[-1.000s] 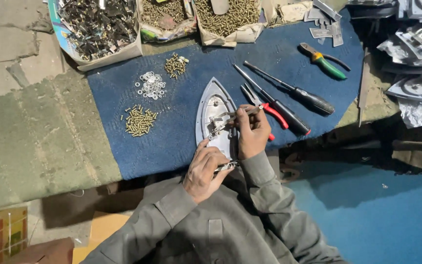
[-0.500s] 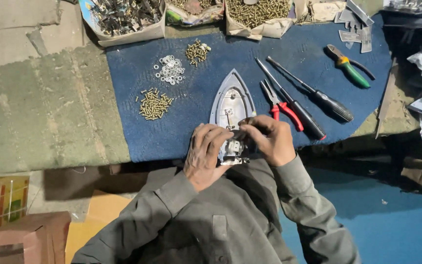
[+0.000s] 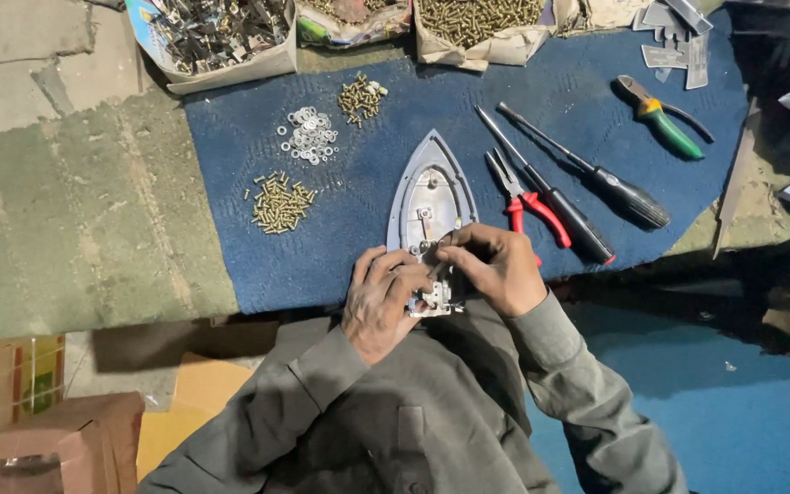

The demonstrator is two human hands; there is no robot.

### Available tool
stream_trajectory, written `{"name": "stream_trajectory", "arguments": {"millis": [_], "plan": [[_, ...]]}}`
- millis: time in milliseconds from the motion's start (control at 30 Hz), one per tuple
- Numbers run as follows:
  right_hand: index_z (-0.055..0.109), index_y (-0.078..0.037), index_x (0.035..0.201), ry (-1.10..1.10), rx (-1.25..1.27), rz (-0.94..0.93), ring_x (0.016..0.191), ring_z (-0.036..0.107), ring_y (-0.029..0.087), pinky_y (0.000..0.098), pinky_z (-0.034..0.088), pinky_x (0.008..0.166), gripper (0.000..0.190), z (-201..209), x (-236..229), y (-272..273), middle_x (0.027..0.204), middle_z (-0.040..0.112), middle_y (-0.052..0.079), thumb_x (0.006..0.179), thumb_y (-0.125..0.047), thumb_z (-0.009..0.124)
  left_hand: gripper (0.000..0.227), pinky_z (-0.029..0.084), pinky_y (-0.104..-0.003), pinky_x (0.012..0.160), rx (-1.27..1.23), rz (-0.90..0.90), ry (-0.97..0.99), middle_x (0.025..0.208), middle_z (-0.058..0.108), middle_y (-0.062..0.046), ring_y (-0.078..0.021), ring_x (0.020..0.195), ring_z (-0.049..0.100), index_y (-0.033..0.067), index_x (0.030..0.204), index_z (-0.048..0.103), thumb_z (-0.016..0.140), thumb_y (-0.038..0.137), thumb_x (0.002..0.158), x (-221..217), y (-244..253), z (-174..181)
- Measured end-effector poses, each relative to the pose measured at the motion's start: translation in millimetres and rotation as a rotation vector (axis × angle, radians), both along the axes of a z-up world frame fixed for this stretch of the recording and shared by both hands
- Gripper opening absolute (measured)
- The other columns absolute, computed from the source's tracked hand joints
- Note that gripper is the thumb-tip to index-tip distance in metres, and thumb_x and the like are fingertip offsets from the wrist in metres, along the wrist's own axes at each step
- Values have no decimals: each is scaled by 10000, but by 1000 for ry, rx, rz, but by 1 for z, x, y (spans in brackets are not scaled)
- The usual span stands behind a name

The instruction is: The person assembles a metal electrical component, likely an iron soleplate, by inserting screws and washers and tightening them with a screwdriver. They use pliers to adjust internal parts and a hammer to tap components into place. The work is performed on a blue mat on a cluttered workbench with piles of screws and washers nearby.

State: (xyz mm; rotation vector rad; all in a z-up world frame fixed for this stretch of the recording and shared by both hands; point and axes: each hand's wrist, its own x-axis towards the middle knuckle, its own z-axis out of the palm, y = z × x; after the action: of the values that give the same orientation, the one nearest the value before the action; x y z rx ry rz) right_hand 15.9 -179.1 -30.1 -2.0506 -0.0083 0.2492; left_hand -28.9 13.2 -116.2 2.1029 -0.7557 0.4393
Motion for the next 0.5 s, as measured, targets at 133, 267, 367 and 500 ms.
{"name": "stream_trajectory", "arguments": {"millis": [133,267,367,500], "plan": [[715,-221,1218,-58,22,-49,662,673,150,310,578,697,386,6,-4,1,690,727,48,857,-197,850,282,404,-562,1096,11,21,4,1075,711,-7,-240,1136,617,184,949,632,849,75,804,-1,-2,2],[728,-386,1254,-23,-197,-98,785,757,241,366,590,748,276,6,-6,-5,778,773,29,984,-338,700,268,417,-571,1075,8,18,8,1057,705,17,-229,1120,615,200,847,594,836,87,826,0,-1,7],[710,-306,1278,-105,-277,-143,996,721,393,509,571,860,391,-14,10,7,1078,772,95,901,-366,793,212,421,-578,1055,7,24,-33,1048,690,-31,-264,1115,612,148,854,608,796,53,869,1,-4,9],[753,-385,1192,-96,-383,-158,859,717,313,435,567,803,318,-22,6,7,897,715,51,886,-450,807,233,417,-583,1043,17,28,-32,1032,681,-27,-278,1105,609,156,828,605,816,58,832,0,-6,7]]}}
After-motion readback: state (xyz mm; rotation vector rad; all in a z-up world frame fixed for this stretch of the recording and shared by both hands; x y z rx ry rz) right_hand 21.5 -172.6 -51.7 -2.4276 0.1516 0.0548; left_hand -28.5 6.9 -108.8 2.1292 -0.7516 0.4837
